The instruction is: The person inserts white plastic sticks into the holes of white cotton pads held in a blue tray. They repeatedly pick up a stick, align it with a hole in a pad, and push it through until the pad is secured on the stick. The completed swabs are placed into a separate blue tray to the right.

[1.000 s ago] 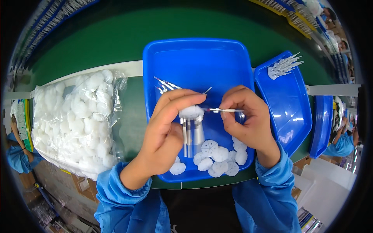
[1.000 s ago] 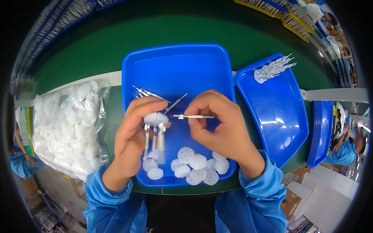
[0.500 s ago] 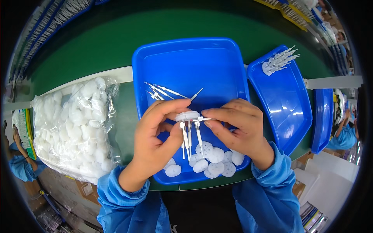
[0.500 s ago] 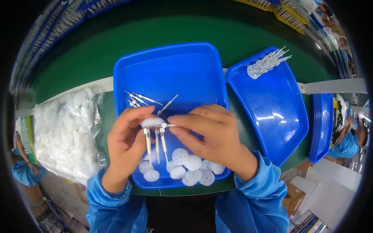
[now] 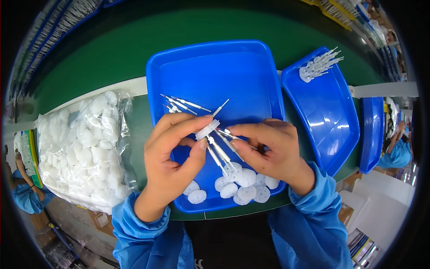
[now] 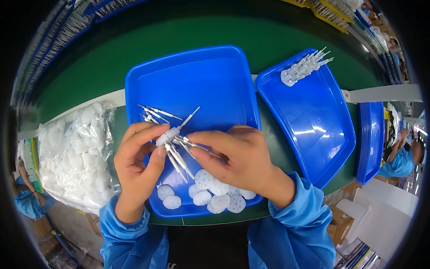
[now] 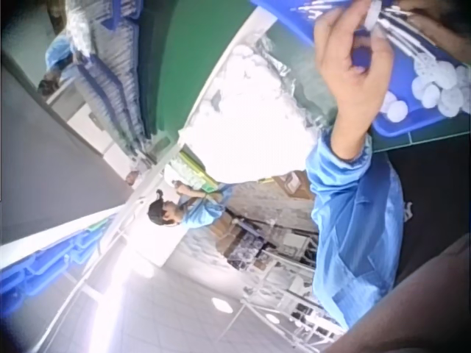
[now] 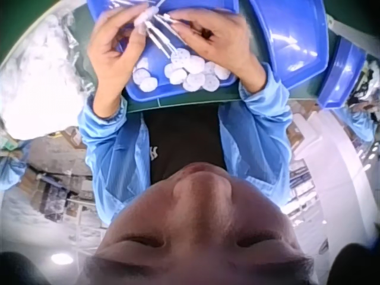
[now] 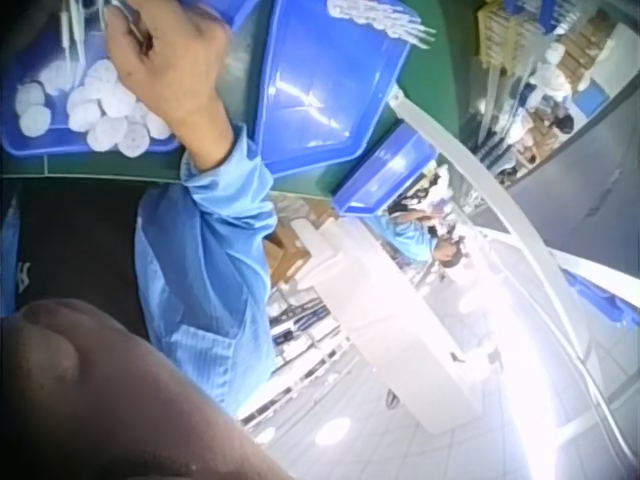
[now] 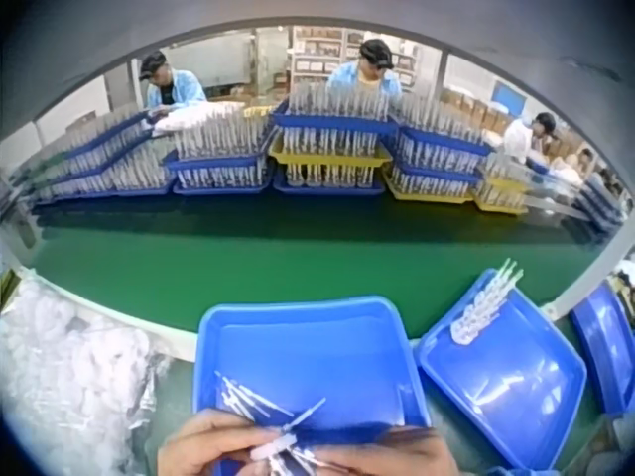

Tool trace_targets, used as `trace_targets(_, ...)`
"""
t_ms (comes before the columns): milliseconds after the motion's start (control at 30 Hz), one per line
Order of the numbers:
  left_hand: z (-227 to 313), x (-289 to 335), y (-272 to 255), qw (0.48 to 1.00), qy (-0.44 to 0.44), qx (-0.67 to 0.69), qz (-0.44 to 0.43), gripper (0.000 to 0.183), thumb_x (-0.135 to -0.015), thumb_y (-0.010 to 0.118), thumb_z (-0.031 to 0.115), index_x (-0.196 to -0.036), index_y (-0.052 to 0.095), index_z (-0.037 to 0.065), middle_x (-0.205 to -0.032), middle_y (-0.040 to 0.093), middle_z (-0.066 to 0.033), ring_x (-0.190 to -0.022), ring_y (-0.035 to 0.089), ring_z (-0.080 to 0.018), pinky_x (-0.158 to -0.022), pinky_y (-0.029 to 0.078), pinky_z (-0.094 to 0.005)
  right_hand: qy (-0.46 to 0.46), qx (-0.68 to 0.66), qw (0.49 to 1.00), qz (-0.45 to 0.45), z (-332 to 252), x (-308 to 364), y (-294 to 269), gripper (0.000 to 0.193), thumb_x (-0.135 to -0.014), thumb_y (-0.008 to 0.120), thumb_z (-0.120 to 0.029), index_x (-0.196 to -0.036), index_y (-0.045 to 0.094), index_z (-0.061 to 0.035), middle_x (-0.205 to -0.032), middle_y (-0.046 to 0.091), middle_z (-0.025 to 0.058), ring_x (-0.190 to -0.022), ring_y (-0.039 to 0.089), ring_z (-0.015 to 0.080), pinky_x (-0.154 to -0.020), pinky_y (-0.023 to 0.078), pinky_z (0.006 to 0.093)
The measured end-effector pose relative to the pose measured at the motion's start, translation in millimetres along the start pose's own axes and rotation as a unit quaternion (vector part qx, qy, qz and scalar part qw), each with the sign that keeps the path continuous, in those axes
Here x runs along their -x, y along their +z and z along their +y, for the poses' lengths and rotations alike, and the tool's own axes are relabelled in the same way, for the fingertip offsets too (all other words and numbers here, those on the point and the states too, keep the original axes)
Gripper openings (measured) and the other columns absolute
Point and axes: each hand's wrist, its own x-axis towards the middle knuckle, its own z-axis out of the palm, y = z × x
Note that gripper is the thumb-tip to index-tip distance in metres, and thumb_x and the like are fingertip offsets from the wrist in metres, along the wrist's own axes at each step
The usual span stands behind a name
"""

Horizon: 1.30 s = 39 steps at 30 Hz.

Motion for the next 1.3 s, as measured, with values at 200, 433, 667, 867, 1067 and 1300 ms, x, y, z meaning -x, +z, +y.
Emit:
trace_targets(200,3.3,-4.1,-0.5,0.992,0.061,-0.111,-0.018,0.043,-0.085,0.078,-0.010,-0.127,0.079,0.001,-0.120,0.069,-0.0134,-0.101,0.074,-0.0208,-0.077,0.062,-0.0282,0.014,0.007,1.000,0.005,-1.5,0.6,0.8,0.025,-0.084,0.088,-0.007,-0.109,0.084,-0.0070,-0.058,0.060,-0.0010,-0.050,0.056,0.0133,-0.052,0.042,0.0307)
trace_targets(433,3.8,-3.7,5.2,0.994,0.045,-0.100,-0.008,0.044,-0.086,0.078,-0.010,-0.128,0.079,0.000,-0.130,0.074,-0.0174,-0.105,0.076,-0.0217,-0.081,0.062,-0.0284,0.020,0.048,0.999,0.015,-1.8,-3.1,2.8,0.021,-0.084,0.092,-0.017,-0.101,0.081,-0.0113,-0.065,0.070,0.0011,-0.054,0.069,0.0166,-0.056,0.051,0.0296)
trace_targets(667,0.7,-1.7,9.5,0.990,0.057,-0.129,-0.020,0.044,-0.089,0.078,-0.009,-0.132,0.077,0.000,-0.125,0.079,-0.0219,-0.103,0.081,-0.0230,-0.083,0.064,-0.0300,-0.011,0.085,0.995,0.052,0.6,-3.0,5.5,0.016,-0.085,0.091,-0.018,-0.093,0.079,-0.0116,-0.074,0.077,0.0030,-0.059,0.073,0.0179,-0.058,0.053,0.0303)
trace_targets(867,4.9,4.1,11.5,0.991,0.014,-0.131,-0.025,0.042,-0.092,0.077,-0.008,-0.133,0.077,-0.001,-0.121,0.081,-0.0215,-0.089,0.083,-0.0207,-0.078,0.064,-0.0286,-0.059,0.188,0.979,0.053,-3.0,-1.1,5.1,0.022,-0.083,0.092,-0.018,-0.099,0.078,-0.0096,-0.074,0.076,0.0009,-0.059,0.071,0.0176,-0.058,0.052,0.0305)
trace_targets(1067,16.5,5.3,13.6,0.989,-0.025,-0.147,-0.018,0.042,-0.092,0.076,-0.010,-0.133,0.076,-0.001,-0.113,0.082,-0.0190,-0.080,0.082,-0.0187,-0.073,0.063,-0.0275,-0.106,0.231,0.963,0.091,-3.4,1.5,9.9,0.022,-0.084,0.089,-0.018,-0.100,0.077,-0.0075,-0.073,0.073,0.0002,-0.057,0.068,0.0166,-0.057,0.051,0.0310)
trace_targets(1300,18.3,13.3,17.4,0.993,-0.110,-0.043,0.021,0.037,-0.097,0.074,-0.008,-0.133,0.076,-0.003,-0.111,0.082,-0.0175,-0.076,0.080,-0.0149,-0.069,0.061,-0.0259,-0.111,0.197,0.971,0.079,-7.2,-0.3,10.6,0.023,-0.082,0.092,-0.013,-0.098,0.078,-0.0029,-0.078,0.076,0.0069,-0.060,0.072,0.0225,-0.061,0.057,0.0335)
